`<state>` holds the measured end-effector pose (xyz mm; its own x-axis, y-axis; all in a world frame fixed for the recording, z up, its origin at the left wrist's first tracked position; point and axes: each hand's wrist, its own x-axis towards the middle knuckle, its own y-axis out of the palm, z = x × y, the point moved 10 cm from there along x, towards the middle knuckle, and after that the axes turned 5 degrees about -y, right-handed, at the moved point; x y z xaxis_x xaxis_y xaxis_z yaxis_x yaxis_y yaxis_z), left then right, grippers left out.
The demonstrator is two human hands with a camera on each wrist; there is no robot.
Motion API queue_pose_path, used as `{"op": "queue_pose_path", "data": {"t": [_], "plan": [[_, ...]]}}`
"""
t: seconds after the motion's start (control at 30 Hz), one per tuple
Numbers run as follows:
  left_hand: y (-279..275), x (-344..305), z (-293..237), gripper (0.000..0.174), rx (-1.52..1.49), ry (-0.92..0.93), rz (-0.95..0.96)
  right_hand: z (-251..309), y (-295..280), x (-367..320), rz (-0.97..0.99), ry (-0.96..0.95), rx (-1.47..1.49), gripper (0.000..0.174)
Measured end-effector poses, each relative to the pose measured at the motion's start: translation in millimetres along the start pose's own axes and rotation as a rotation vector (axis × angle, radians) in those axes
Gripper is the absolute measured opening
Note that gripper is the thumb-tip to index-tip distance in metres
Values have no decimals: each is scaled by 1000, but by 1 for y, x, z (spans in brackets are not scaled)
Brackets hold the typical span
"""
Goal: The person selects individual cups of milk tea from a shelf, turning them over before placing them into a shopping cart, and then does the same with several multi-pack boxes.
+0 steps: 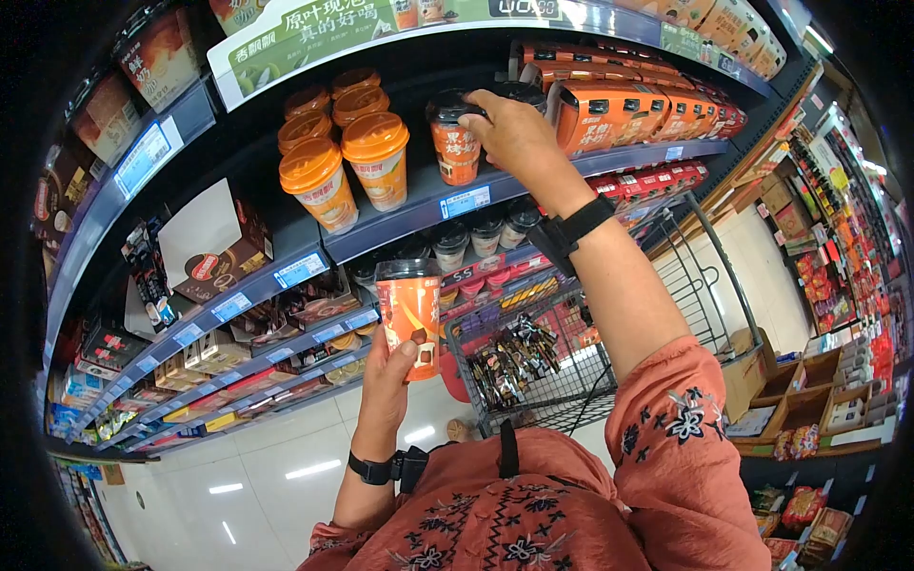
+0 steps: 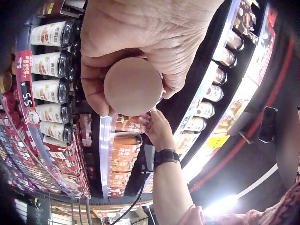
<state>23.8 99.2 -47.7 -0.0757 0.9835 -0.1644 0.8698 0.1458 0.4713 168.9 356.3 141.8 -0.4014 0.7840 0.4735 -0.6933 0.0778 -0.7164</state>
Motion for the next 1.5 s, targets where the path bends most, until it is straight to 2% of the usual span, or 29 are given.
{"op": "queue_pose_path", "data": {"t": [0.1, 0.2, 0.33, 0.37, 0.47, 0.5, 0.6, 0.8, 0.9, 1.0, 1.1, 1.2, 1.4, 1.5], "plan": [[-2, 2, 6, 62, 30, -21, 11, -3, 2, -3, -17, 6, 2, 36], [-2, 3, 4, 62, 65, -3, -1, 3, -3, -10, -105, -115, -28, 36], [-3, 5, 6, 59, 98, 11, -18, 1, -6, -18, -8, 22, 71, 36], [-2, 5, 6, 59, 106, 5, -6, -2, -8, -21, -10, 61, 207, 36], [1, 5, 2, 59, 101, 18, -11, -11, -44, -17, -199, 2, 75, 35], [0, 4, 3, 60, 105, 18, -17, -22, -53, -13, -222, 8, 101, 36], [-1, 3, 5, 62, 123, 20, -32, -43, -76, -1, -233, -15, -67, 43], [10, -3, 4, 63, 128, 8, -22, -52, -68, 6, -120, -50, -159, 55], [14, -8, 2, 62, 85, -41, -22, -71, -55, 12, 55, 87, -10, 60], [19, -9, 0, 60, 102, -22, -48, -68, -52, 15, 171, 111, 2, 64], [21, -8, 3, 60, 144, 4, -64, -70, -51, 25, 120, -43, -6, 67], [28, -9, 4, 59, 151, 4, -64, -65, -53, 30, 39, -195, -208, 74], [38, -10, 7, 58, 168, 10, -74, -64, -52, 22, 160, -26, -311, 86], [47, -12, 6, 57, 153, -1, -73, -62, -51, 22, 124, -60, -317, 85]]}}
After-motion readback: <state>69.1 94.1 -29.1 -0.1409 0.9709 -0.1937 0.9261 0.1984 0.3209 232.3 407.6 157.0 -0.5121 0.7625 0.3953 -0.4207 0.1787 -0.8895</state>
